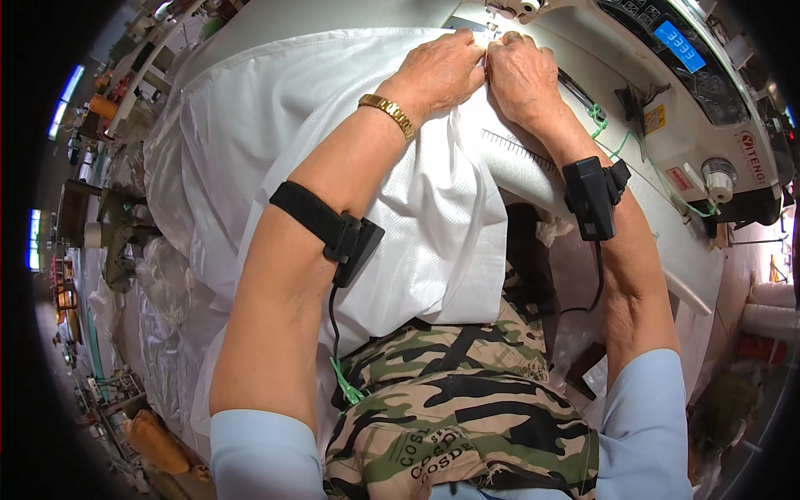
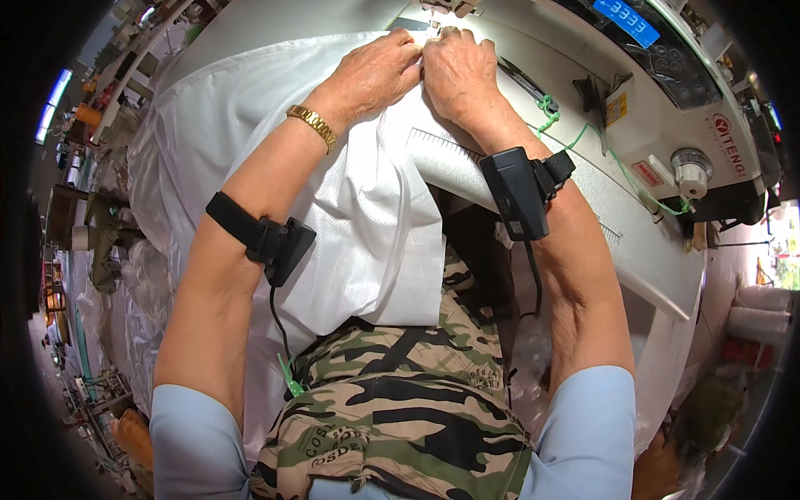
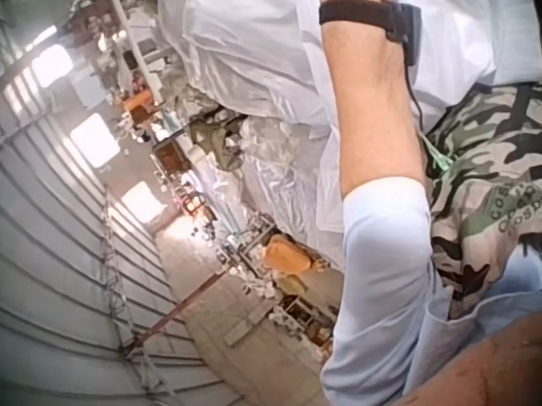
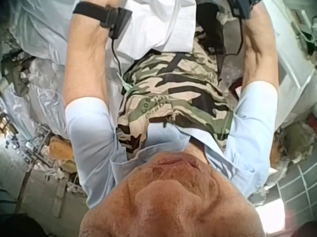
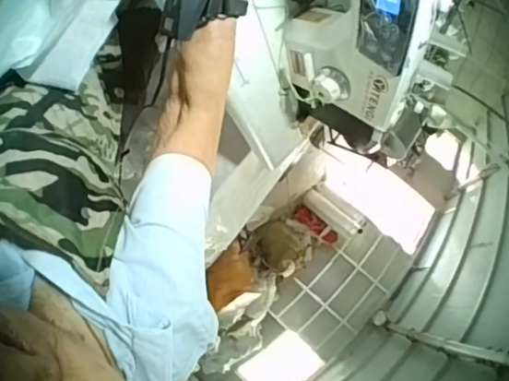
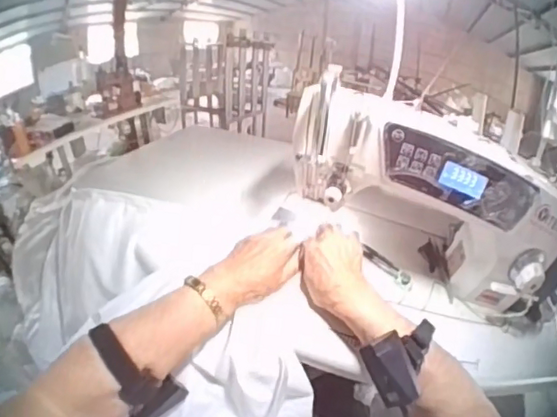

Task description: Operating an industrial sewing machine to join edges of a large white plastic or fabric sheet.

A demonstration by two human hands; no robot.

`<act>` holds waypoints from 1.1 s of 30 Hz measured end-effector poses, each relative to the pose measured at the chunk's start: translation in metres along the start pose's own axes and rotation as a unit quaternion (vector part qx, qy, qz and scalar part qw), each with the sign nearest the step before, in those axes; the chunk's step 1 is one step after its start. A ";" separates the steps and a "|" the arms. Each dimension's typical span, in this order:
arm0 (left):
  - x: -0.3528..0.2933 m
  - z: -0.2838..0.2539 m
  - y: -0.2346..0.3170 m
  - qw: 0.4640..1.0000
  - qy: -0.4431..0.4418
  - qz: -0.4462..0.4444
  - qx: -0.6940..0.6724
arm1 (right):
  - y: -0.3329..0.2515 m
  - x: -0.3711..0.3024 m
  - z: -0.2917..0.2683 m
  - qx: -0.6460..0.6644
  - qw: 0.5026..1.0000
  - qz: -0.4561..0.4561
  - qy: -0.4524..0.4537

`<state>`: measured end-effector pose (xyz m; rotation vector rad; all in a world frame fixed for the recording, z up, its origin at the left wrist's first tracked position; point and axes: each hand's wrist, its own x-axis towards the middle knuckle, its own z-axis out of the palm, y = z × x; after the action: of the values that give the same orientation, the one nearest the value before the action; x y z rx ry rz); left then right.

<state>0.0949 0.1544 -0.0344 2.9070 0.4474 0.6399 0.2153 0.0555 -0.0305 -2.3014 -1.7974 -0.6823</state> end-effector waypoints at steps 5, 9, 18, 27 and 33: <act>0.003 0.002 -0.002 1.000 0.005 0.003 0.004 | 0.003 0.001 0.008 -0.005 1.000 -0.001 0.027; 0.007 0.003 -0.001 1.000 0.017 0.009 -0.005 | 0.003 0.001 0.007 -0.003 0.999 0.015 0.028; 0.000 0.002 -0.006 0.993 -0.002 -0.037 -0.110 | -0.005 -0.030 -0.010 0.155 0.988 0.012 0.006; -0.131 -0.064 0.074 0.951 0.096 -0.030 -0.292 | -0.053 -0.176 -0.102 0.366 0.926 0.085 -0.037; -0.221 -0.078 0.124 0.979 -0.009 -0.032 -0.202 | -0.083 -0.239 -0.070 0.508 0.829 0.230 0.042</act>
<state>-0.0979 -0.0279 -0.0267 2.5020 0.3583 0.6111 0.0746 -0.1592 -0.0858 -1.7382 -1.0332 0.2385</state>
